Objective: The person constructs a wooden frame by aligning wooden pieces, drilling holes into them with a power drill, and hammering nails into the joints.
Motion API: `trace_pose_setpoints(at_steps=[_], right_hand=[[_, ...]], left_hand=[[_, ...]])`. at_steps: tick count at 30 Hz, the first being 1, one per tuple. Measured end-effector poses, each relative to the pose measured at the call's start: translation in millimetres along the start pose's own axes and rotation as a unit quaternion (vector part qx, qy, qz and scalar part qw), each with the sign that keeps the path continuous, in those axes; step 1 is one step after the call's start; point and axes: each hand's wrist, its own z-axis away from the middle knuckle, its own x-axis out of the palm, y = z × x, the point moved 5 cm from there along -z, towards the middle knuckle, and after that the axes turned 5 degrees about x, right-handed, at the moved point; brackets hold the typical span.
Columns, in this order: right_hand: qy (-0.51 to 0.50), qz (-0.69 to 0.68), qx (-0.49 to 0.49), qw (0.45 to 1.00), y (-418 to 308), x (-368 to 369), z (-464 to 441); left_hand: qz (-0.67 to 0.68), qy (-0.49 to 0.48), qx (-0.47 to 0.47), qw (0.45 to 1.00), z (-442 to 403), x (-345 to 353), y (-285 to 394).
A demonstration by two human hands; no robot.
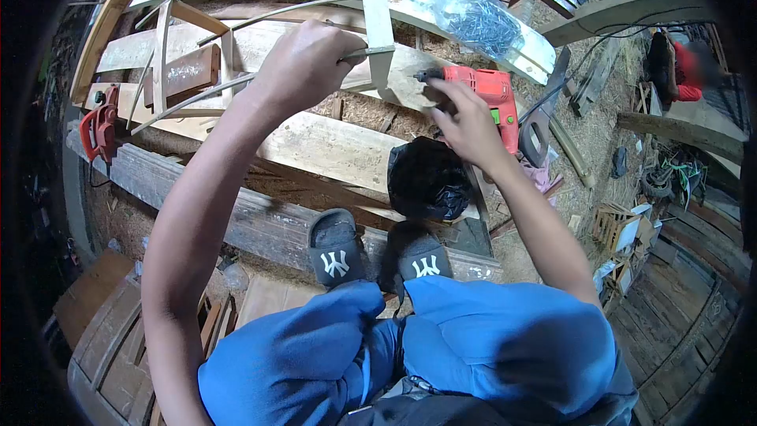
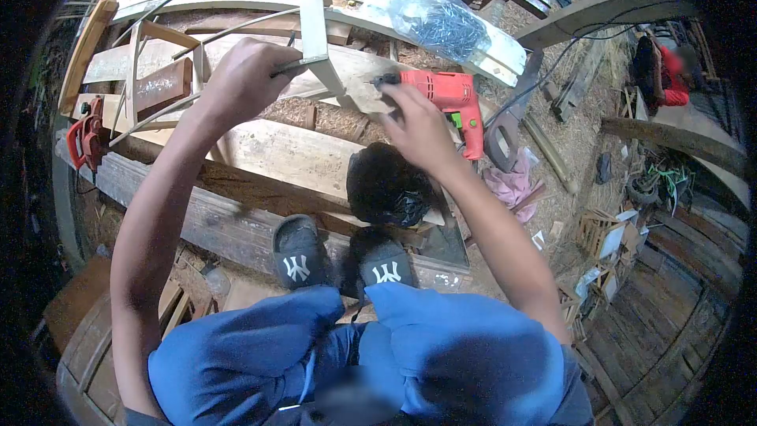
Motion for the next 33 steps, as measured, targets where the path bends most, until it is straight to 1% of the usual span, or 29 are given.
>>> trace_pose_setpoints(at_steps=[1, 2, 4, 5, 7, 8, 9, 11, 12, 16, 18, 25, 28, 29, 30, 31, 33], right_hand=[[0.024, -0.007, -0.059, 0.998, -12.5, 5.9, -15.4], [0.024, -0.009, -0.059, 0.998, -21.2, 11.1, -27.5], [-0.056, -0.079, -0.078, 0.992, -41.5, 22.6, -49.0], [-0.054, -0.080, -0.079, 0.992, -46.3, 23.1, -56.9], [-0.166, -0.112, -0.001, 0.980, -43.6, 36.4, -69.7], [-0.165, -0.167, 0.008, 0.972, -35.7, 44.4, -73.3], [-0.168, -0.168, 0.007, 0.971, -35.1, 45.7, -76.4], [-0.132, -0.081, -0.093, 0.984, -40.7, 42.1, -79.5], [-0.133, -0.109, -0.092, 0.981, -40.7, 44.4, -79.8], [-0.149, -0.100, -0.060, 0.982, -34.2, 45.7, -82.0], [-0.133, -0.051, -0.123, 0.982, -36.8, 42.7, -83.4], [-0.136, -0.052, -0.135, 0.980, -31.6, 47.0, -86.7], [-0.133, -0.020, -0.147, 0.980, -15.5, 56.0, -89.6], [-0.123, 0.014, -0.166, 0.978, -7.8, 60.3, -90.7], [-0.111, 0.048, -0.184, 0.975, -14.9, 58.4, -91.5], [-0.111, 0.048, -0.184, 0.975, -20.1, 54.6, -91.4], [-0.139, 0.056, -0.151, 0.977, -28.2, 46.9, -92.6]], left_hand=[[-0.002, -0.017, -0.016, 1.000, 0.4, 0.0, -0.7], [-0.003, -0.018, -0.016, 1.000, 1.6, -0.8, -0.4], [0.009, 0.011, -0.005, 1.000, 3.1, -6.4, -0.1], [0.007, 0.011, -0.005, 1.000, 3.2, -7.6, -0.8], [0.022, -0.003, -0.009, 1.000, 3.7, -8.2, -2.9], [0.022, -0.003, -0.011, 1.000, 4.8, -8.6, -4.5], [0.023, -0.006, -0.002, 1.000, 5.7, -9.7, -3.5], [0.026, -0.010, 0.005, 1.000, 7.1, -11.6, -3.2], [0.035, -0.010, 0.005, 0.999, 7.1, -12.6, -3.4], [0.060, -0.012, 0.003, 0.998, 6.2, -9.8, -4.1], [0.060, -0.021, 0.007, 0.998, 4.5, -8.4, -4.9], [0.064, -0.036, 0.022, 0.997, 2.4, -6.9, -5.9], [0.076, -0.034, 0.004, 0.997, 5.1, -1.5, -7.1], [0.075, -0.034, 0.003, 0.997, 5.9, -0.9, -8.1], [0.075, -0.031, 0.009, 0.997, 6.4, -0.9, -9.0], [0.074, -0.029, 0.015, 0.997, 6.8, -0.7, -9.5], [0.057, -0.031, 0.009, 0.998, 6.4, 0.4, -9.8]])
